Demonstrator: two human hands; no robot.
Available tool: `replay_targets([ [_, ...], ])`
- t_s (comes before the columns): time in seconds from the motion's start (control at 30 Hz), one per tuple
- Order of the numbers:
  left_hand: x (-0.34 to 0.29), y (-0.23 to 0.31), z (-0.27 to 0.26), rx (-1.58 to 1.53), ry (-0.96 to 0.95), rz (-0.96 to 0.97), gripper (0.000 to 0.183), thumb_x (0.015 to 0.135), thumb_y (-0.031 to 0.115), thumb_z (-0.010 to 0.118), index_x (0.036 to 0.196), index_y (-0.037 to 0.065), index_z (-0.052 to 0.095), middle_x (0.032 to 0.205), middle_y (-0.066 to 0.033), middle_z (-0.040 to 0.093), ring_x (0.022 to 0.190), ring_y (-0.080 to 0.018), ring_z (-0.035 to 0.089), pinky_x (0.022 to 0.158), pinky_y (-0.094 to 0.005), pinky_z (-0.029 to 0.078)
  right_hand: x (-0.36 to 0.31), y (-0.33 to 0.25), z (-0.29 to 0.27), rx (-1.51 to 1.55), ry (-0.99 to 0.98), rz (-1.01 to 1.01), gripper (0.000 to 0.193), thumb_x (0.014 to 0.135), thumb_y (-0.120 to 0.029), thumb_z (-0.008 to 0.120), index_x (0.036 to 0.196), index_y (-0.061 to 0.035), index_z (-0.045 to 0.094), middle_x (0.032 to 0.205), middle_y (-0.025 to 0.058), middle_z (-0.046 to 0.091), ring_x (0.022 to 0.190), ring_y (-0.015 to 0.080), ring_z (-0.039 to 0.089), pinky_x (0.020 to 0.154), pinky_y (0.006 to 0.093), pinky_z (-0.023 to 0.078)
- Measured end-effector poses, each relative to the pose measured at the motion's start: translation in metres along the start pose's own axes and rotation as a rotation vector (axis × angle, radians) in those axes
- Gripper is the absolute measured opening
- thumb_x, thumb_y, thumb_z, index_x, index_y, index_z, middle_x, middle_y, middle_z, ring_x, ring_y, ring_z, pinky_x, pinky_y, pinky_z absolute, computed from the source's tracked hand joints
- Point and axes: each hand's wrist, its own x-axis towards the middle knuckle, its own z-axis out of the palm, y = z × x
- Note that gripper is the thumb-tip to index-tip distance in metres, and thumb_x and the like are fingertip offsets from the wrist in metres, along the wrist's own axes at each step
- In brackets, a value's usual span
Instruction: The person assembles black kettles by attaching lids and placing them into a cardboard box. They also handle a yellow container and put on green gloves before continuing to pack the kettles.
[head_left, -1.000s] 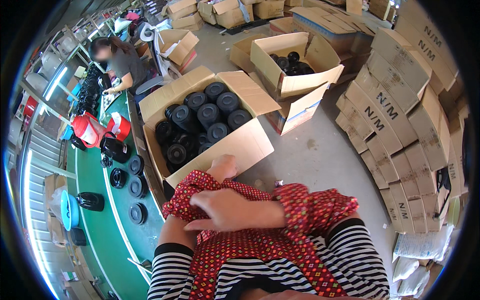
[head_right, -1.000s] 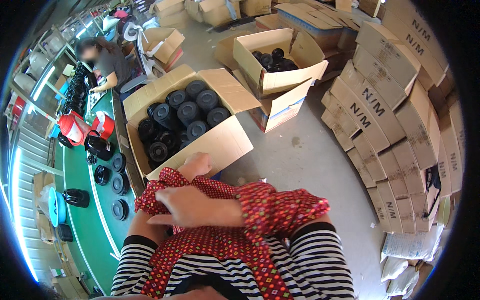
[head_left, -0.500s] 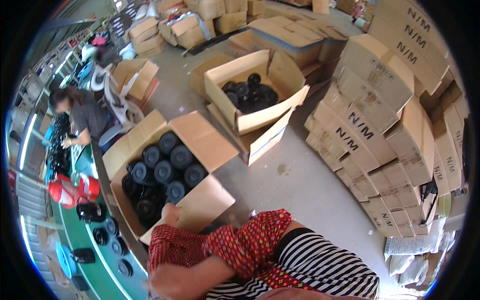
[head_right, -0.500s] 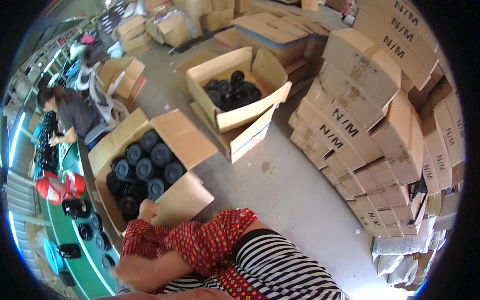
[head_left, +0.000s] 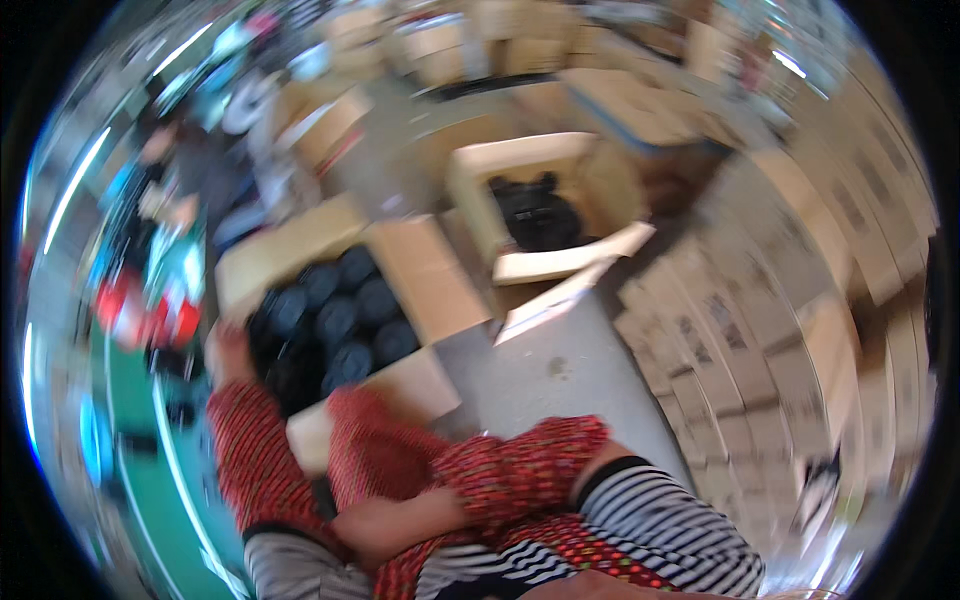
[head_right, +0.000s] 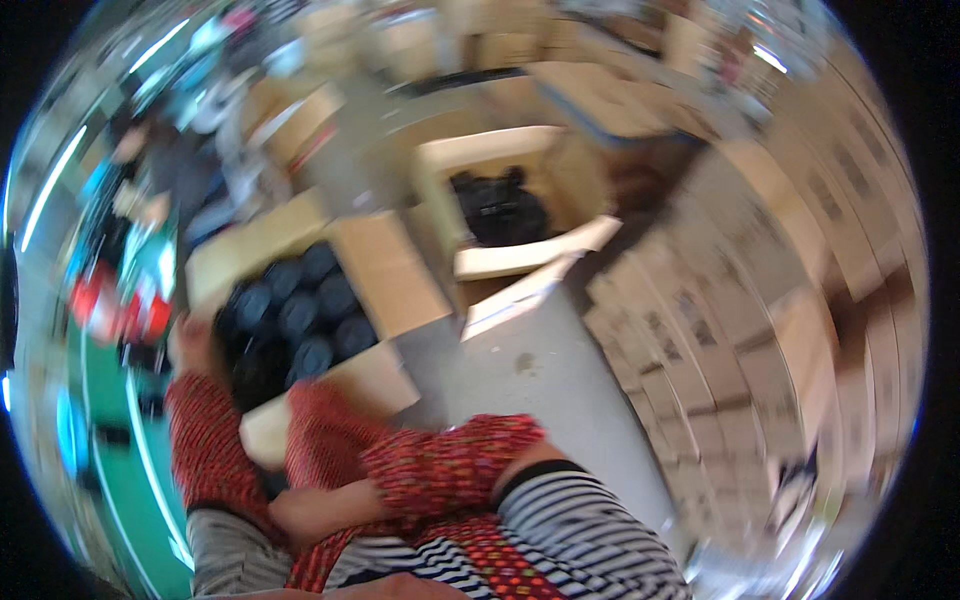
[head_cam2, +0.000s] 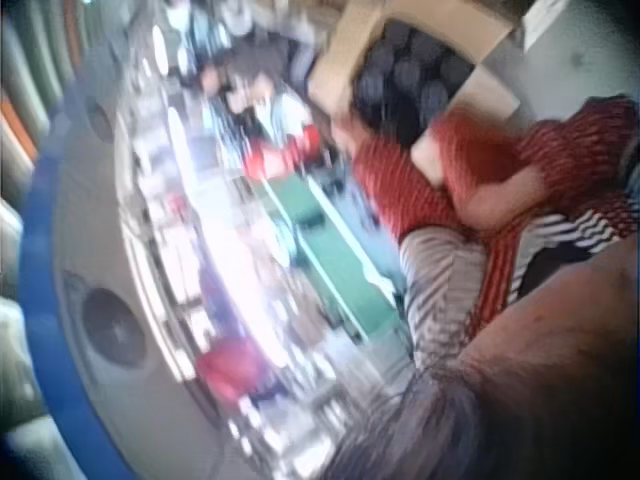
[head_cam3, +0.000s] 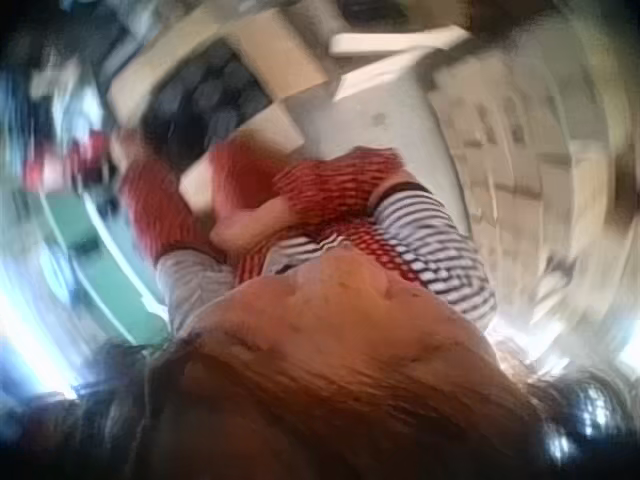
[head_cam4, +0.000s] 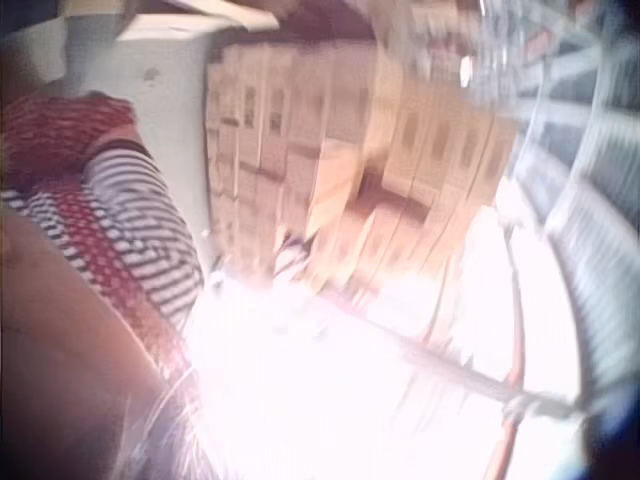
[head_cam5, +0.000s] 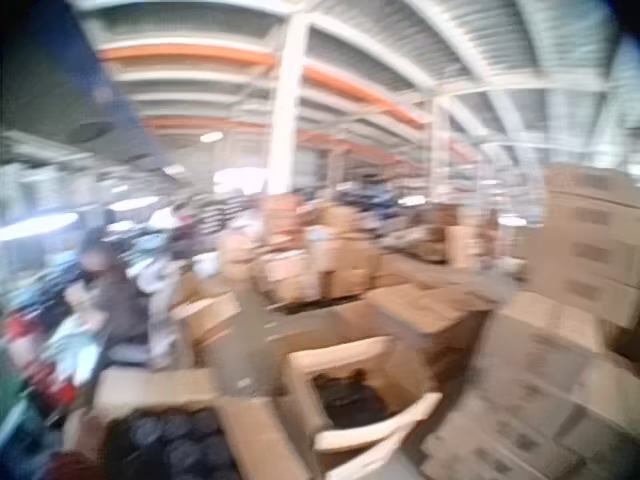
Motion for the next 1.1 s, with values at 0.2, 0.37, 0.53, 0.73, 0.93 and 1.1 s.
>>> replay_targets([
  [0.2, -0.103, -0.083, -0.028, 2.203, 0.322, 0.444, 0.016, 0.085, 0.018, 0.064, 0.087, 0.009, 0.076, 0.08, -0.0108, 0.074, 0.072, -0.0267, 0.071, 0.06, -0.0418, 0.057, -0.013, 0.001, -0.016, -0.261, 0.465, -0.229, 0.026, 0.084, -0.01, 0.062, 0.109, -0.007, 0.056, 0.1, 0.013, 0.059, 0.076, 0.0289, 0.068, 0.056, 0.0392, 0.056],
  [0.37, -0.16, -0.159, -0.112, 1.15, 0.67, 0.309, 0.015, 0.089, 0.015, 0.061, 0.087, 0.005, 0.073, 0.09, -0.021, 0.072, 0.089, -0.0401, 0.07, 0.083, -0.048, 0.056, 0.052, -0.012, -0.012, -0.158, 0.409, -0.548, 0.033, 0.074, -0.001, 0.069, 0.106, -0.005, 0.061, 0.096, 0.0101, 0.062, 0.084, 0.0286, 0.065, 0.07, 0.0375, 0.055],
  [0.53, -0.217, -0.118, -0.178, 1.057, 0.773, 0.325, 0.017, 0.089, 0.018, 0.066, 0.09, 0.003, 0.072, 0.089, -0.0183, 0.073, 0.086, -0.0328, 0.071, 0.078, -0.0422, 0.056, 0.081, -0.011, -0.006, 0.111, 0.029, -0.786, 0.024, 0.082, -0.006, 0.074, 0.105, -0.0037, 0.068, 0.086, 0.0094, 0.065, 0.073, 0.0257, 0.067, 0.061, 0.0336, 0.055],
  [0.73, -0.367, -0.051, -0.301, 1.156, 1.365, 0.591, 0.027, 0.081, 0.012, 0.072, 0.107, 0.007, 0.065, 0.105, -0.0151, 0.059, 0.098, -0.0324, 0.057, 0.089, -0.0402, 0.05, 0.091, 0.114, 0.003, 0.281, 0.111, -0.063, 0.009, 0.094, -0.005, 0.066, 0.101, 0.0016, 0.067, 0.081, 0.0081, 0.065, 0.068, 0.0133, 0.062, 0.063, 0.0263, 0.05],
  [0.93, -0.506, 0.032, -0.457, 1.148, 2.058, 0.319, 0.076, 0.084, 0.025, 0.074, 0.147, 0.007, 0.035, 0.142, -0.0366, 0.037, 0.132, -0.0472, 0.04, 0.111, -0.0518, 0.036, 0.057, 0.197, 0.0, 0.405, 0.086, 0.434, 0.011, 0.101, -0.008, 0.058, 0.1, 0.0011, 0.063, 0.079, 0.0037, 0.062, 0.065, 0.0085, 0.057, 0.06, 0.0217, 0.048],
  [1.1, -0.532, 0.086, -0.531, 0.461, 2.107, 0.112, 0.123, 0.076, 0.057, 0.083, 0.154, -0.006, 0.013, 0.138, -0.0305, 0.05, 0.121, -0.0435, 0.056, 0.103, -0.0504, 0.048, 0.06, 0.22, 0.001, 0.366, 0.001, 0.577, 0.012, 0.101, -0.009, 0.058, 0.101, 0.0022, 0.064, 0.08, 0.0051, 0.063, 0.066, 0.0092, 0.058, 0.059, 0.0229, 0.05],
])
